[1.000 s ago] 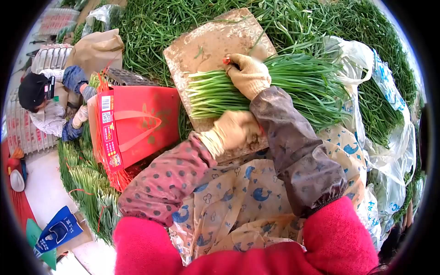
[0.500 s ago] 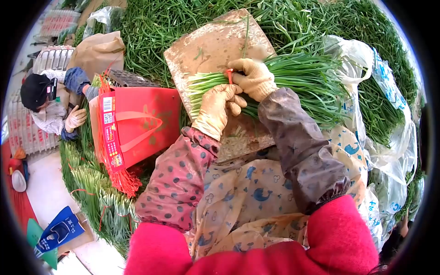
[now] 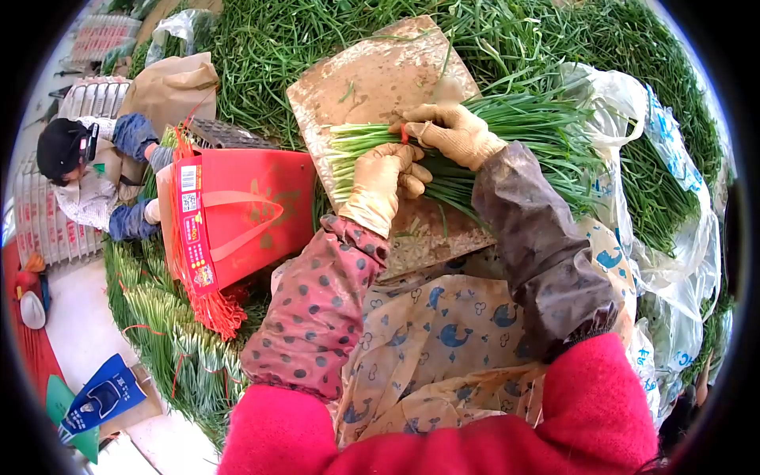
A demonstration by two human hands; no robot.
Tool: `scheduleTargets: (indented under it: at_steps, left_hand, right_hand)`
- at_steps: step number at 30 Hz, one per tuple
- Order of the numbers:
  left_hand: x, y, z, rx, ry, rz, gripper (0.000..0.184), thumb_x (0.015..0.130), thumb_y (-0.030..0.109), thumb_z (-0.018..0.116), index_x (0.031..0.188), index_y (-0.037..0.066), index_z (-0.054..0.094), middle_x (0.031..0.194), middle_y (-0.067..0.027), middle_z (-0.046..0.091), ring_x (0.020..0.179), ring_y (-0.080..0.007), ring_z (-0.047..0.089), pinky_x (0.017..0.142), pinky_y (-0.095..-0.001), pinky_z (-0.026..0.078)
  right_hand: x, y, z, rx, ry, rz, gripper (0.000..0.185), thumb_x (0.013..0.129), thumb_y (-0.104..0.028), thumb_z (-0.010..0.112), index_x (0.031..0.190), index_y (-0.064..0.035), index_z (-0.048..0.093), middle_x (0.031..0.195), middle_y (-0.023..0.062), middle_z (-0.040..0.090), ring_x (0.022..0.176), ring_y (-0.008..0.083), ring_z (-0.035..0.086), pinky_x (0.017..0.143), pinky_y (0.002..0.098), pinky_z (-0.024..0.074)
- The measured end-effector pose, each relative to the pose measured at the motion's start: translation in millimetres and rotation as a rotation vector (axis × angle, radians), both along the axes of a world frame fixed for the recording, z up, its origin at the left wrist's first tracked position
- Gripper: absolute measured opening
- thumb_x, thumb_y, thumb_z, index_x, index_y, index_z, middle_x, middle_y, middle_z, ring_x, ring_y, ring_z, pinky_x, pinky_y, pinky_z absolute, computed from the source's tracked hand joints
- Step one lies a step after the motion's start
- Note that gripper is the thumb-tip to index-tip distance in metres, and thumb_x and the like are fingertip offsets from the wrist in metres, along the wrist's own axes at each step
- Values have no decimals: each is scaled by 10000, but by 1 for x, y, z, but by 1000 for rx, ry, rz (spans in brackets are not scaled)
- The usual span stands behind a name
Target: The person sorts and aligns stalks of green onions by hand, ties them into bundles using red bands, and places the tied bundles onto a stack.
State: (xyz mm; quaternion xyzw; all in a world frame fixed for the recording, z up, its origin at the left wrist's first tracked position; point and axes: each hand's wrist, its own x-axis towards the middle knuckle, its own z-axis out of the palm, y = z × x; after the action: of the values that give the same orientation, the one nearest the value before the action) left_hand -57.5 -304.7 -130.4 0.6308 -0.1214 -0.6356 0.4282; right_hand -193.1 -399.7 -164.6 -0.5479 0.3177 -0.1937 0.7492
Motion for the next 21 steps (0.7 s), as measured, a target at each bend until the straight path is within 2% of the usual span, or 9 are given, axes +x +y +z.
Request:
scheduleTargets:
  at_steps: [6,9,10,11,13,14,15,17,21]
  left_hand:
    - [-5,-2,5,-30,-190,-181,214,947,179,566,985,-20,633,676,-124,654,437,-145,539,443,-236,411]
    - [-6,2,29,-424,-1064,-245,240,945,116,571,1134,-30,596,704,-76,665,477,-94,551,499,-241,464]
    - [-4,-1,32,-564,-872,-154,374,926,55,581,1289,3,506,935,-87,678,768,-126,645,719,-250,520]
    - [-1,-6,22,-564,-872,-150,374,926,55,581,1289,3,506,935,-87,678,768,-126,645,719,-250,520]
    - [11,-17,-13,-866,-942,-319,560,903,28,606,1410,26,369,1220,-106,578,1127,-169,560,972,-285,440]
    - [18,-16,-24,-703,-749,-434,702,874,20,642,1462,29,259,1385,-114,445,1302,-186,415,1101,-314,308]
    - [14,-17,-26,-793,-662,-301,712,796,111,742,1404,30,382,1280,-146,507,1251,-250,479,1054,-334,383]
    - [23,-18,-29,-740,-480,-316,792,731,138,798,1402,37,390,1273,-138,508,1224,-246,500,1040,-334,398]
    - [34,-10,-18,-585,-129,-196,594,764,81,779,1282,3,499,1151,-84,594,1114,-180,557,997,-316,426]
  right_hand:
    - [7,1,-10,-4,48,-62,290,845,-171,705,1058,22,667,877,57,691,756,107,613,718,250,501]
    - [4,2,-1,-59,147,-133,258,844,-175,702,1032,1,684,847,48,694,751,101,609,700,248,499]
    - [4,2,2,-26,154,-154,260,843,-178,701,1033,-1,684,845,50,694,750,100,606,694,249,496]
    - [6,1,4,4,157,-171,262,842,-181,700,1034,-3,684,843,51,694,748,98,603,689,250,492]
    - [7,1,1,-65,181,-185,241,864,-148,668,1045,11,671,857,47,695,746,95,605,704,241,501]
    - [8,2,-3,-3,51,-217,224,865,-130,660,1038,12,672,862,49,695,749,99,608,709,245,506]
    - [8,5,3,60,-75,-246,207,866,-111,651,1030,14,672,867,52,695,753,103,611,715,250,510]
    - [9,10,12,-42,5,-321,176,851,-96,657,993,6,681,870,79,699,781,138,636,736,275,517]
    - [16,27,48,-815,86,-375,104,735,-114,632,799,-94,711,798,120,655,802,343,619,749,431,494]
